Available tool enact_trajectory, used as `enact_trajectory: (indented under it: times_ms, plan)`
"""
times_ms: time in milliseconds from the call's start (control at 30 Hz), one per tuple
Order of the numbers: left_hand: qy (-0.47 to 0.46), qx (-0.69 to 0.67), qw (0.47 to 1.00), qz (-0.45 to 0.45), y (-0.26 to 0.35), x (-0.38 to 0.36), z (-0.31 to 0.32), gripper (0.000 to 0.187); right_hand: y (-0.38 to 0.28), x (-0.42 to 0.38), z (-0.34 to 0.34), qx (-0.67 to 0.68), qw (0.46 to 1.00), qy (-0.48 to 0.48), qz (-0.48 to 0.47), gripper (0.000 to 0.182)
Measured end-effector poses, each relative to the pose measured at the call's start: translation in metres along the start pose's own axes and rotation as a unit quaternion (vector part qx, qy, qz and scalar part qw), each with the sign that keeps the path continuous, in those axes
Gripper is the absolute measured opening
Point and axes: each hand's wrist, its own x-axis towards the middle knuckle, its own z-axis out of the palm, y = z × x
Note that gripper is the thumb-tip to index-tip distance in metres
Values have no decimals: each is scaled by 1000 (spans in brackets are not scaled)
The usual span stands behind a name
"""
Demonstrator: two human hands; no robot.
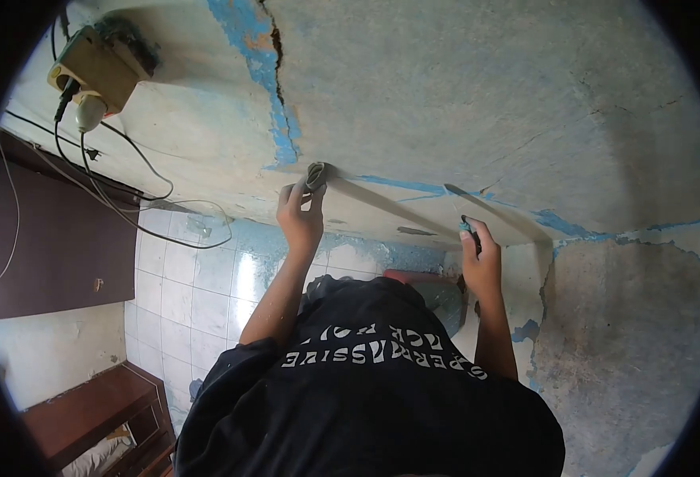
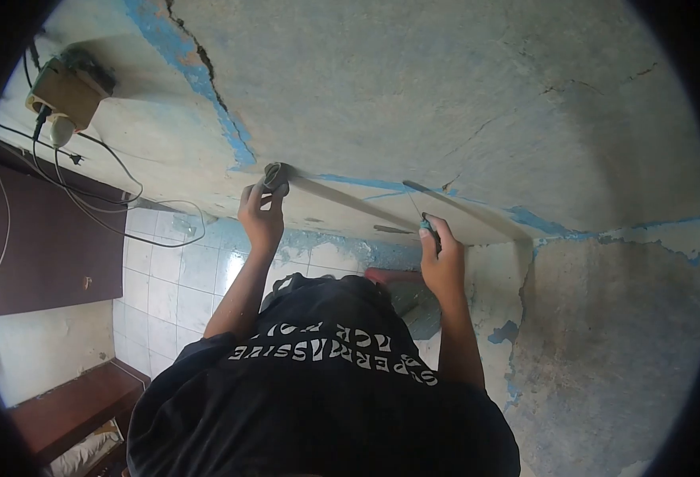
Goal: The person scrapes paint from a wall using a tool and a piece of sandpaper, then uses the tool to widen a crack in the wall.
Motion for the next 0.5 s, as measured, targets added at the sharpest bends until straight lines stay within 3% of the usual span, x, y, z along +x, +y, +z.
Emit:
enact_trajectory:
  times_ms: [267, 333, 500]
  plan:
    - [-4, -1, 1000, -12, 2, 2, 2, 31, 9, 4, -9, -19, 999, -26, 18, 31]
    - [-9, 7, 1000, -3, 0, 2, 0, 31, -5, 7, -15, -10, 995, -57, 77, 30]
    - [-2, -8, 1000, -5, -3, 0, 7, 31, 1, 6, -12, -11, 999, -36, 3, 29]
